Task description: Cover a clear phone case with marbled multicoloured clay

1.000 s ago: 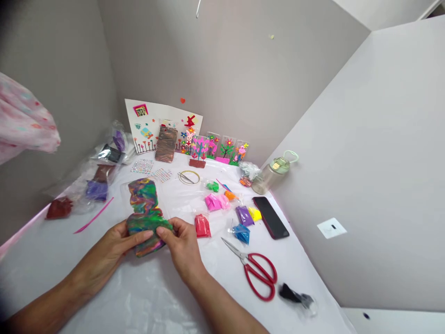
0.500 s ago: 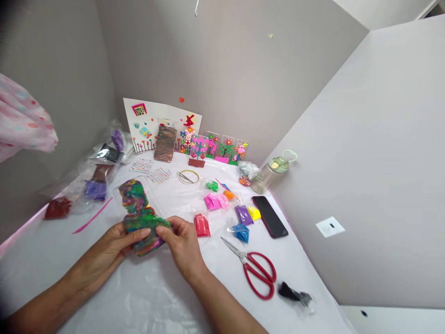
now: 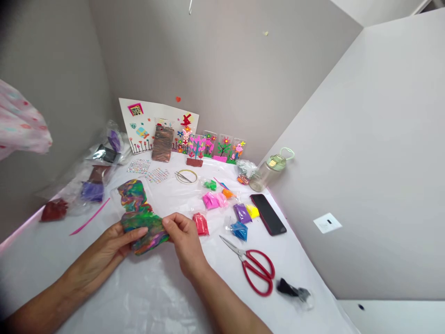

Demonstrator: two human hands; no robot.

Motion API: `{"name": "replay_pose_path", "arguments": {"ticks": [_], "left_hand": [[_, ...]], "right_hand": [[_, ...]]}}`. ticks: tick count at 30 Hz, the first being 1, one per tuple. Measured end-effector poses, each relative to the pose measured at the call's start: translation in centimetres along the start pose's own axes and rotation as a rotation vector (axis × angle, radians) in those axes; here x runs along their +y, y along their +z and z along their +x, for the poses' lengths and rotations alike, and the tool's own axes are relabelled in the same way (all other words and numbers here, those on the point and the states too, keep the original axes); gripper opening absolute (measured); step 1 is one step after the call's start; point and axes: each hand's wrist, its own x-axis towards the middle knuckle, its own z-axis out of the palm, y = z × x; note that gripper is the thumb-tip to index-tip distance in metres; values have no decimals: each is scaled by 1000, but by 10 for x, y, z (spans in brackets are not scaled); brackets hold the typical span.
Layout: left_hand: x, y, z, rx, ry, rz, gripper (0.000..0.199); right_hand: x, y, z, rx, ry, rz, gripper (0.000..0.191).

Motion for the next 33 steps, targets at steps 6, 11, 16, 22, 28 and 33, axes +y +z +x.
{"name": "replay_pose_path", "arguments": {"ticks": [6,11,16,22,28,33], "left_hand": [[-1,3,-4,33,22,39,33],[1,3,-6,-17,18,31,29],[-3,3,-5,-4,54,124,31],[-4,8,-5,-3,53,103,40],[-4,7,-6,-2,66,133,43],[-8,6,-5,7,47,165,50]], "right_hand": [[-1,1,-2,-71,2,-46,36],[-1,1,-2,-98,15,-67,32],[0,4,-4,-77,57,-86,34],[3,0,-1,-31,38,-88,35],[-1,2,-2,-44,45,-89,34],[0,1,0,-2,75,-83,34]]}}
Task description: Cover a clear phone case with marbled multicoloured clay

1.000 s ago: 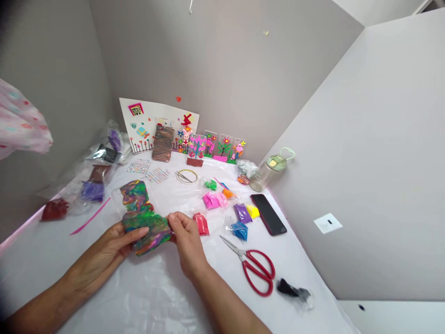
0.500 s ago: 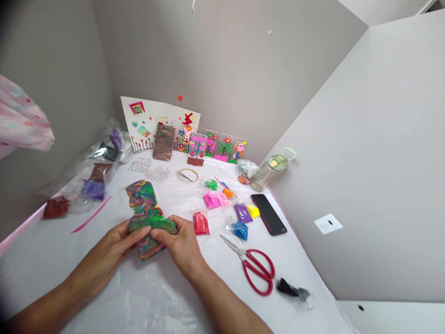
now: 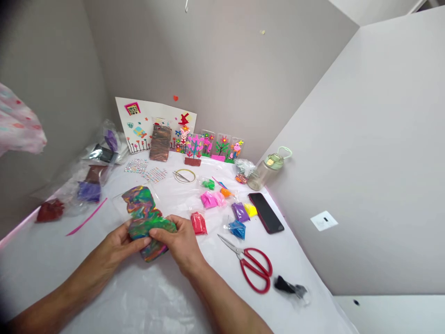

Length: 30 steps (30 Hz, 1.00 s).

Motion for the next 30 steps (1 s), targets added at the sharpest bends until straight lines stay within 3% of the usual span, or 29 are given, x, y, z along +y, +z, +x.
{"name": "replay_pose_path", "arguments": {"ticks": [5,9,30], "left_hand": [[-1,-1,3,-48,-11,-32,45],[0,-2,3,-33,3,-55,45],[2,-1,3,-54,-63,-49,47]], "right_hand": [[2,-2,2,11,4,35,35],[2,-2,1,-18,-71,2,31],[2,0,0,38,-101,-18,41]]}}
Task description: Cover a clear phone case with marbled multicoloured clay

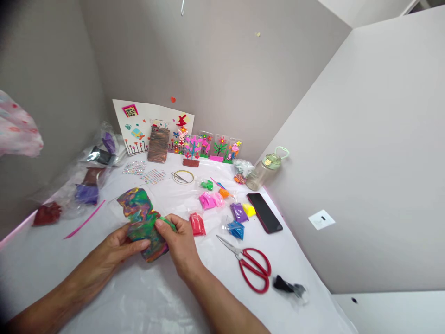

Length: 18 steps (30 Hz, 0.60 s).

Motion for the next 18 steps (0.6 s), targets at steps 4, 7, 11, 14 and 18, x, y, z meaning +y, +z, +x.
{"name": "replay_pose_path", "arguments": {"ticks": [4,7,11,14,18], "left_hand": [[-2,2,-1,27,20,-21,45],[-2,3,-1,40,34,-55,45],[0,3,0,44,37,-101,33],[0,2,-1,51,27,-92,29],[-2,2,-1,20,4,-67,28]], "right_hand": [[-4,-2,0,-10,-44,-42,36],[-8,-3,-1,23,-107,-118,34],[-7,0,-3,-35,-55,-68,31],[-6,2,-4,-31,-48,-25,29],[-7,1,-4,25,-136,-97,27]]}}
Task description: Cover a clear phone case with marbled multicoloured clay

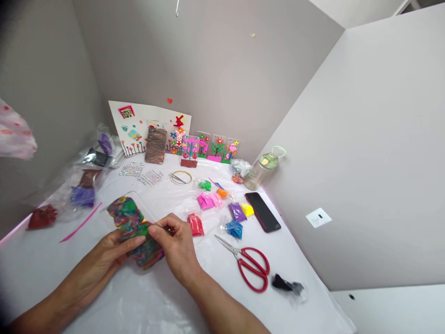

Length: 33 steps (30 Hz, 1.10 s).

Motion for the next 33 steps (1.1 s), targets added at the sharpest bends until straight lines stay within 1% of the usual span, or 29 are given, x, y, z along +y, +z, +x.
{"name": "replay_pose_path", "arguments": {"ticks": [5,10,13,15,17,19,21,26,28,31,33], "left_hand": [[0,-2,0,20,15,-14,29],[0,-3,-1,-17,-12,-4,27],[0,-3,1,-11,8,-45,27],[1,-4,3,8,29,-84,26],[2,-5,4,29,36,-105,25],[3,-5,4,35,29,-111,25],[4,-5,4,26,23,-124,24],[4,-2,3,41,33,-173,23],[4,-2,4,33,23,-176,22],[8,-4,5,-7,13,-160,23],[15,-11,5,18,53,-110,29]], "right_hand": [[0,1,-1,-57,64,47,27],[-1,1,-2,-10,-1,-31,27],[-1,0,-1,-73,59,43,26],[0,0,1,-94,69,61,29],[0,0,2,-67,35,29,30],[0,0,3,-11,-9,-8,31],[-1,0,3,15,-12,-3,32],[-5,5,0,-58,88,90,34],[-6,5,0,-32,82,82,33],[-6,4,1,-11,74,71,34],[-7,2,1,-3,78,54,33]]}}
